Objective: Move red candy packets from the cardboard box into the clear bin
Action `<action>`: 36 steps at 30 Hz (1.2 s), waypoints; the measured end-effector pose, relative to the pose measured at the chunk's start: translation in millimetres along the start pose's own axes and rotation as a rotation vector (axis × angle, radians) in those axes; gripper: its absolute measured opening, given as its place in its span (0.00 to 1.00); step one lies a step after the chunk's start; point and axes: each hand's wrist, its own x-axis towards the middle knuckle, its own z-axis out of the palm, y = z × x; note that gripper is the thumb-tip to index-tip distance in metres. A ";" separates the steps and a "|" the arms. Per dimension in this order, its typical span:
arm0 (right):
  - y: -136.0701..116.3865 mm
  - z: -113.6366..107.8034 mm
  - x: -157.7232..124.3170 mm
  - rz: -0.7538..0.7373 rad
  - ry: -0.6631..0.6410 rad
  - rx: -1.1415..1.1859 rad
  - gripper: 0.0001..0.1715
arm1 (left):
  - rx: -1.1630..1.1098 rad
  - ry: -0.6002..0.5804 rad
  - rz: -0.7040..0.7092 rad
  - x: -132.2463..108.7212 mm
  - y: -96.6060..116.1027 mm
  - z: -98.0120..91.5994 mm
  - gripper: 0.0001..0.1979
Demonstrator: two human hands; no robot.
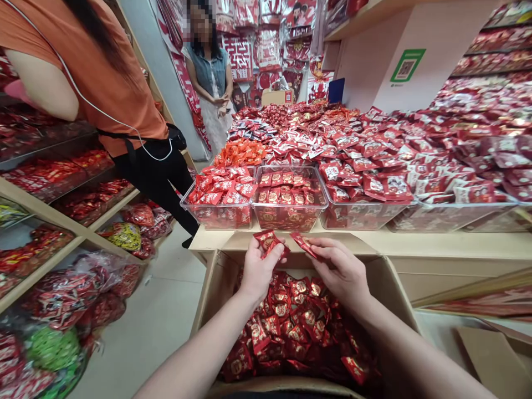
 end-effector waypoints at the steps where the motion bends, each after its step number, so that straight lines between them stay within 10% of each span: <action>1: 0.8 -0.4 -0.6 -0.123 0.005 -0.079 0.09 | -0.046 -0.023 -0.034 -1.5 1.0 2.3 0.13; 9: 0.5 6.7 -4.9 -0.343 -0.107 -0.133 0.12 | -0.200 -0.014 -0.135 -6.5 3.6 9.5 0.14; 16: -7.6 18.2 -3.9 0.456 -0.152 0.627 0.14 | -0.181 0.044 -0.075 -0.5 3.7 2.8 0.14; 21: 0.3 8.4 6.5 0.590 -0.138 0.566 0.13 | -0.152 -0.034 -0.133 -2.6 8.0 0.7 0.15; 27: 13.3 -4.5 8.4 0.464 -0.212 0.345 0.15 | -0.160 -0.162 -0.243 -5.6 8.3 0.8 0.19; 31: 7.5 1.0 5.5 0.209 -0.006 -0.068 0.10 | -0.099 0.006 -0.115 -5.8 -2.3 3.0 0.16; 36: -4.6 13.4 -1.5 -0.055 -0.106 -0.217 0.12 | -0.057 0.045 -0.010 -9.7 -9.6 5.8 0.14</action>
